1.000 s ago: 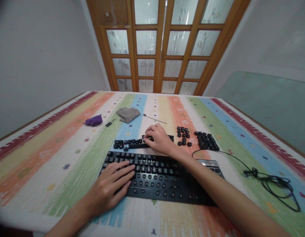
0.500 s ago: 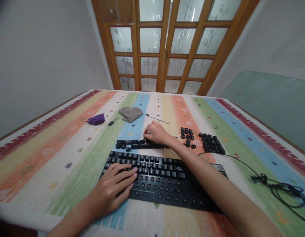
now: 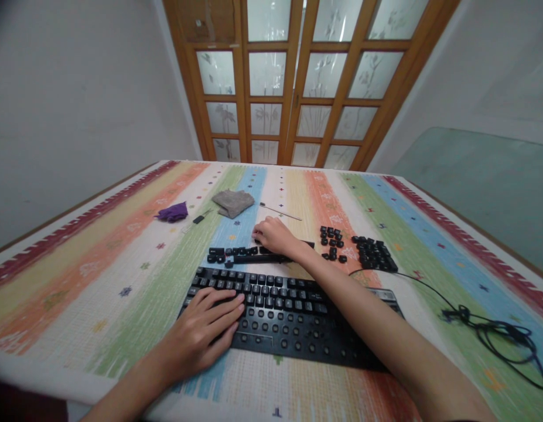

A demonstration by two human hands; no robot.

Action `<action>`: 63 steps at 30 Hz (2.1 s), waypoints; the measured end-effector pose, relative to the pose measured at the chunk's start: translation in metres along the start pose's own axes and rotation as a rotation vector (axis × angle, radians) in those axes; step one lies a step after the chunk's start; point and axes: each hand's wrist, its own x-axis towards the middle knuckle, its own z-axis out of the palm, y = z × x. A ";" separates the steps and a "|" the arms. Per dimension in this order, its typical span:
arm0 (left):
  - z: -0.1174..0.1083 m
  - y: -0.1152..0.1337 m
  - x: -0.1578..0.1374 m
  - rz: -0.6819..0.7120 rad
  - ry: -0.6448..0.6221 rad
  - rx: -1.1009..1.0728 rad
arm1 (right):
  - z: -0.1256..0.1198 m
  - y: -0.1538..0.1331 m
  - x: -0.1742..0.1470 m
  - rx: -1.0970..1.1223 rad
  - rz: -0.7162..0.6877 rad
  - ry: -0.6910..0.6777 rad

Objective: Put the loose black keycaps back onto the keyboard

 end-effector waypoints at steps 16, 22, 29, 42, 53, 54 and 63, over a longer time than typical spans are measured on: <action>-0.004 -0.003 0.007 -0.180 0.082 -0.092 | -0.029 -0.048 -0.057 0.389 -0.081 0.163; 0.000 0.009 0.018 -0.258 0.082 -0.139 | -0.028 -0.078 -0.100 0.525 -0.107 0.157; 0.003 0.015 0.023 -0.263 0.067 -0.152 | -0.022 -0.084 -0.118 0.562 -0.110 0.160; 0.005 0.014 0.014 -0.242 -0.007 -0.145 | -0.015 -0.082 -0.131 0.493 -0.246 0.143; 0.004 0.012 0.011 -0.249 -0.017 -0.091 | 0.003 -0.089 -0.135 0.185 -0.371 0.273; 0.004 0.012 0.011 -0.249 -0.016 -0.088 | 0.003 -0.090 -0.135 0.179 -0.368 0.272; 0.004 0.011 0.012 -0.250 -0.026 -0.080 | 0.001 -0.089 -0.135 0.166 -0.345 0.290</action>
